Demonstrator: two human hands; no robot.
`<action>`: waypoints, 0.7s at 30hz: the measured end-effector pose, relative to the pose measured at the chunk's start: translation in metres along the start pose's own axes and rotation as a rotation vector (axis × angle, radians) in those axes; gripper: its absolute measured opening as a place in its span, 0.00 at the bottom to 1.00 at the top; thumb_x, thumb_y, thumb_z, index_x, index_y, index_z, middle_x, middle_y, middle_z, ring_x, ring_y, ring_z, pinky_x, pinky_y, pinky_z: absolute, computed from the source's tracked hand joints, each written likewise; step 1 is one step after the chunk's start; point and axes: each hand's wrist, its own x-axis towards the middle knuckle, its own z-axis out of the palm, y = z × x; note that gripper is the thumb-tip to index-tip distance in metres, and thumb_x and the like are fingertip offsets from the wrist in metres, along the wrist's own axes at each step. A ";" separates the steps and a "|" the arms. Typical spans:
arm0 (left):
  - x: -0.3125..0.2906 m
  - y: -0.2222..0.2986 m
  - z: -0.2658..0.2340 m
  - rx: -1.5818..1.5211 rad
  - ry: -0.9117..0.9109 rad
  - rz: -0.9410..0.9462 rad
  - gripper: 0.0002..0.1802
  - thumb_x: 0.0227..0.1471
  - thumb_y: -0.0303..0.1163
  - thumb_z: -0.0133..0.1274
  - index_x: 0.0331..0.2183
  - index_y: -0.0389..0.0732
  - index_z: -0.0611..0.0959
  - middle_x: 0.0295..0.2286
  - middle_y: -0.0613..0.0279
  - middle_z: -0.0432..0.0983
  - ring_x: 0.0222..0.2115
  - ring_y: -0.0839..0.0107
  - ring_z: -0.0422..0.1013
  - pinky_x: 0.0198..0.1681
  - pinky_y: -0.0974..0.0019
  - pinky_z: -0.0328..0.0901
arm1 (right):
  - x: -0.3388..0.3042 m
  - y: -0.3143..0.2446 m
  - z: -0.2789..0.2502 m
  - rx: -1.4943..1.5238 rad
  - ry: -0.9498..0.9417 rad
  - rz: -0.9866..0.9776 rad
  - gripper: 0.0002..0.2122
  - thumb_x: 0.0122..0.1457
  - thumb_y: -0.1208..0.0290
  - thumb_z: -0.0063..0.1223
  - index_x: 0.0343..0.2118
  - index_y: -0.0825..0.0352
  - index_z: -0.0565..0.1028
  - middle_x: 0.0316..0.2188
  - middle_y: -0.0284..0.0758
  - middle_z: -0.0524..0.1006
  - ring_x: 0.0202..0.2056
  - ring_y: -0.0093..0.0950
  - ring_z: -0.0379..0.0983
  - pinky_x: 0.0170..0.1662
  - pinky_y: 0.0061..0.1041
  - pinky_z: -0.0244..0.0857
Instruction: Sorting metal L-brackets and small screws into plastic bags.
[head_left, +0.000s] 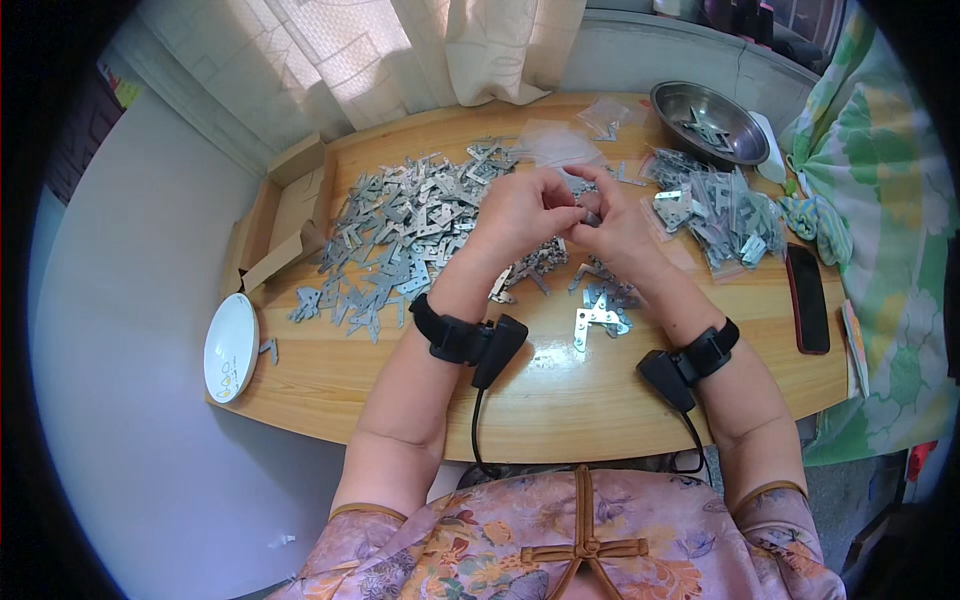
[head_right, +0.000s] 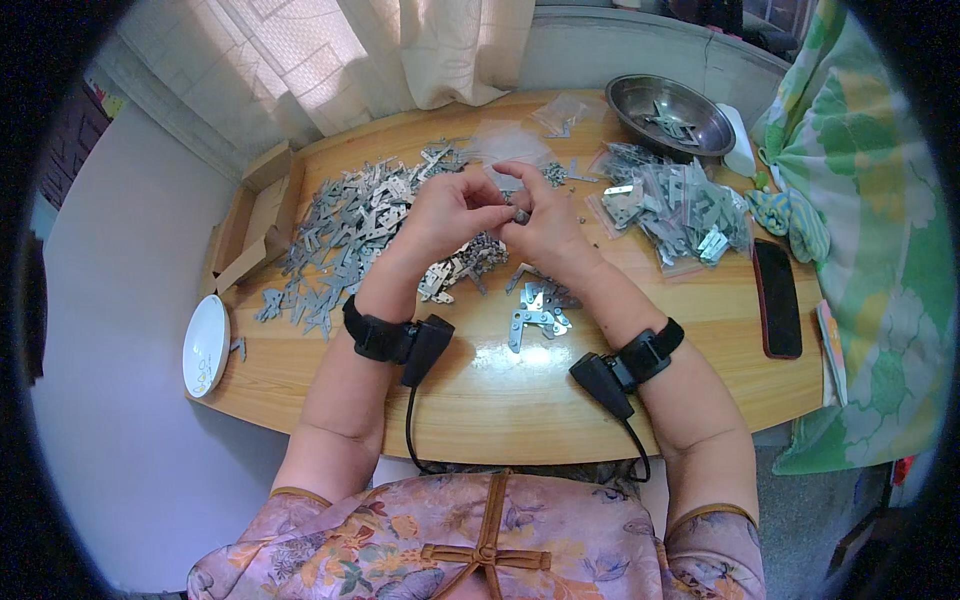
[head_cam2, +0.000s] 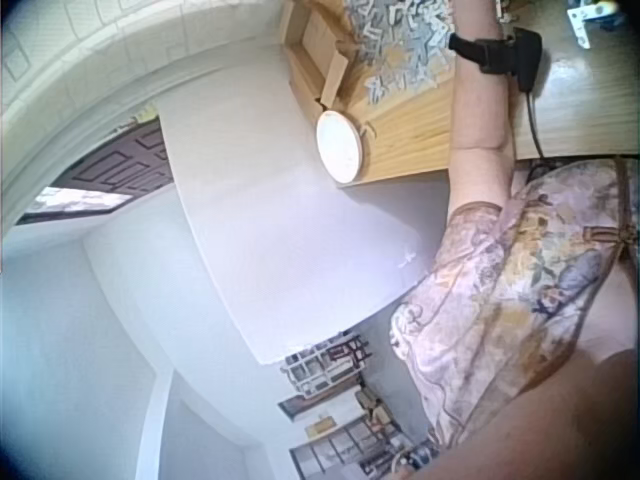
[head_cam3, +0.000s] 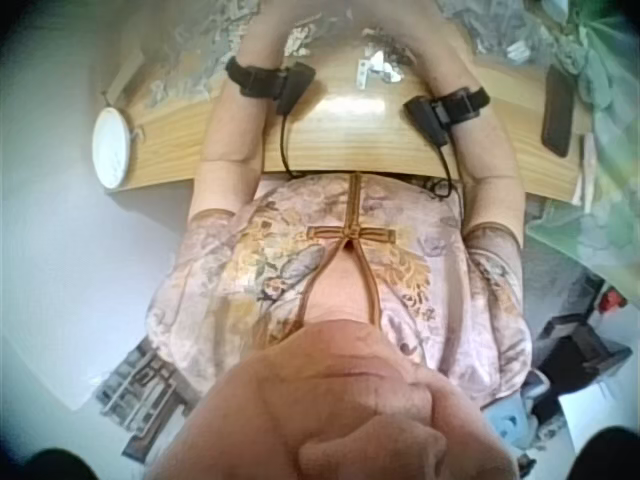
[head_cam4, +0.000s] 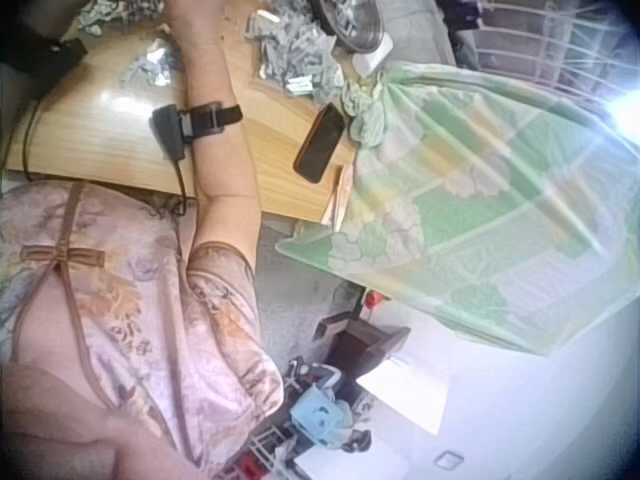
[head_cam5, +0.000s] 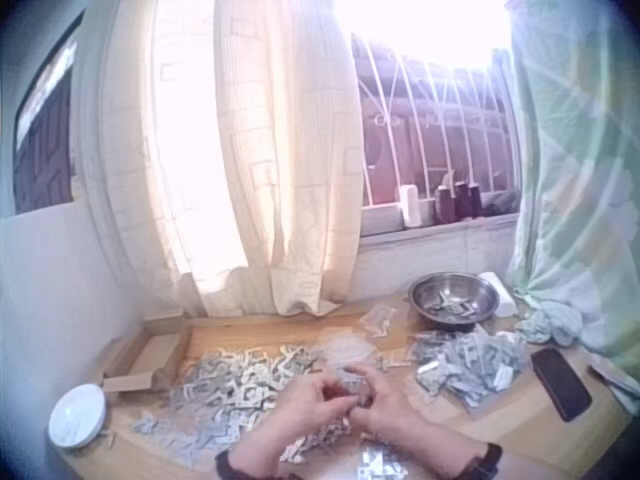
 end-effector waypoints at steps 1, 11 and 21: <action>-0.001 0.002 0.002 0.058 0.015 0.040 0.10 0.37 0.31 0.59 0.24 0.37 0.79 0.20 0.63 0.75 0.22 0.74 0.71 0.27 0.71 0.65 | 0.000 0.002 0.000 -0.002 -0.005 -0.003 0.28 0.41 0.77 0.56 0.50 0.63 0.62 0.21 0.33 0.73 0.26 0.21 0.69 0.33 0.23 0.63; 0.005 -0.019 0.010 -0.185 -0.017 0.109 0.07 0.38 0.28 0.60 0.23 0.37 0.78 0.18 0.66 0.73 0.20 0.79 0.68 0.24 0.75 0.63 | -0.002 -0.009 0.000 -0.182 -0.055 0.036 0.30 0.41 0.77 0.55 0.51 0.59 0.61 0.30 0.42 0.76 0.35 0.33 0.74 0.40 0.28 0.65; 0.006 -0.017 0.009 -0.720 0.030 0.155 0.06 0.44 0.27 0.58 0.26 0.37 0.77 0.25 0.68 0.72 0.26 0.81 0.67 0.31 0.78 0.62 | 0.001 -0.010 -0.004 0.227 0.056 0.038 0.30 0.41 0.79 0.58 0.51 0.61 0.61 0.22 0.28 0.71 0.25 0.16 0.67 0.30 0.17 0.62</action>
